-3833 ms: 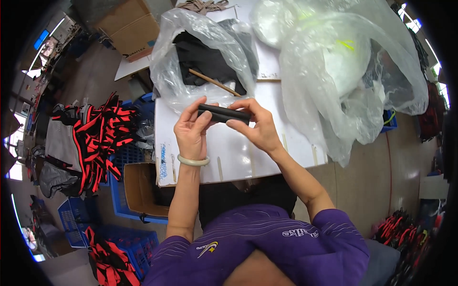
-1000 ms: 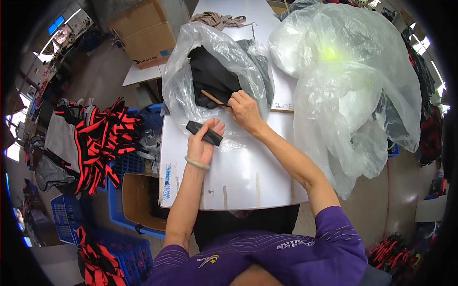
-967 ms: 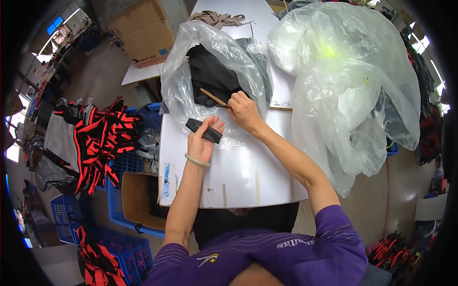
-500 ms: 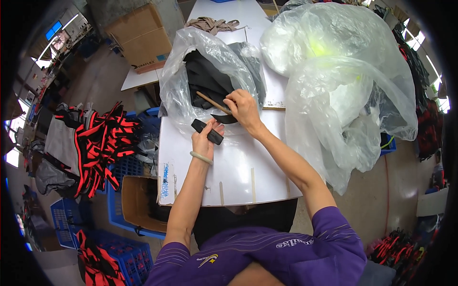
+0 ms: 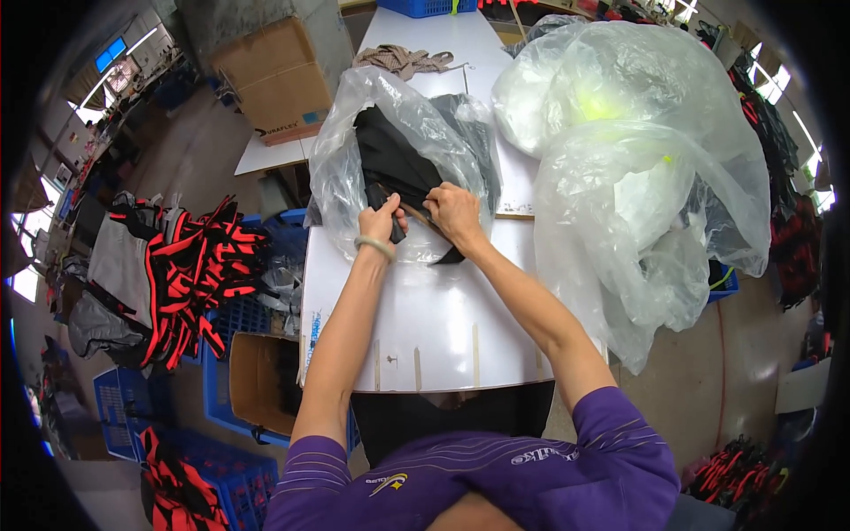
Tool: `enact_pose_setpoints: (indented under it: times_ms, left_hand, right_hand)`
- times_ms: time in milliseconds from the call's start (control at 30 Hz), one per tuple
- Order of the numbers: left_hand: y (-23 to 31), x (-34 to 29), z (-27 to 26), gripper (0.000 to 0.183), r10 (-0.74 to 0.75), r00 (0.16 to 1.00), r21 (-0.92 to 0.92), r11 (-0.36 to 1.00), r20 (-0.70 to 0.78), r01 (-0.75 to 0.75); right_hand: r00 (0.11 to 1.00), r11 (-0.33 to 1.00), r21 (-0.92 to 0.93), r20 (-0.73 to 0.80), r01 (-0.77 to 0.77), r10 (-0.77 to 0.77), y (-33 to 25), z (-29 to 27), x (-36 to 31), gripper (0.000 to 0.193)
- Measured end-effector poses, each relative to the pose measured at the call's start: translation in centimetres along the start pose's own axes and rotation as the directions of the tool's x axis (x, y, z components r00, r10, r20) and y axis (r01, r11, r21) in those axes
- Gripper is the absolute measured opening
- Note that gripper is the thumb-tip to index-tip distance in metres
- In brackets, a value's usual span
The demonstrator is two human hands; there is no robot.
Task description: Handling and organizing black straps and components for the manufacture of life jackets.
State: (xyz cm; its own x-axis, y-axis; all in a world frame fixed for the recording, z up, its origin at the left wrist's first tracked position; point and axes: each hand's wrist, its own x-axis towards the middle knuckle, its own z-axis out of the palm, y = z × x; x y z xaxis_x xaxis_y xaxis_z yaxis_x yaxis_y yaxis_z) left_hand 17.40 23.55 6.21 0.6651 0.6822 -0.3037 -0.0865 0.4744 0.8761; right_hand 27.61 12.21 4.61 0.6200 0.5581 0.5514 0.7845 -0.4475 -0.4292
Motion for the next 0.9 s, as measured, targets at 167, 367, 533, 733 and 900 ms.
enact_pose_setpoints:
  times_ms: [167, 367, 533, 733, 900]
  left_hand:
    - [-0.5, 2.8, 1.6, 0.025, -0.029, 0.999, -0.118, 0.993, -0.03, 0.025]
    - [-0.8, 1.3, 1.3, 0.02, 0.095, 0.985, -0.153, 0.985, 0.142, -0.073]
    - [0.1, 0.3, 0.9, 0.019, 0.158, 0.942, -0.164, 0.98, 0.297, -0.112]
    - [0.8, -0.6, -0.9, 0.016, 0.119, 0.939, 0.02, 0.991, 0.323, -0.133]
    - [1.5, -2.3, -0.9, 0.009, 0.119, 0.956, 0.196, 0.965, 0.269, -0.175]
  right_hand:
    - [0.996, 0.963, 0.259, -0.071, 0.074, -0.057, -0.1, -0.8, -0.6, 0.008]
    - [0.984, 0.698, 0.694, 0.153, -0.174, 0.094, -0.5, -1.6, -0.3, 0.017]
    - [0.906, 0.132, 0.9, 0.421, -0.415, -0.028, -0.2, -1.5, 0.6, 0.015]
    - [0.713, -0.024, 0.733, 0.668, -0.679, 0.214, -0.1, -2.8, 0.7, 0.011]
    - [0.946, 0.473, 0.821, 0.251, -0.32, 0.204, 1.3, -5.9, 0.5, 0.017]
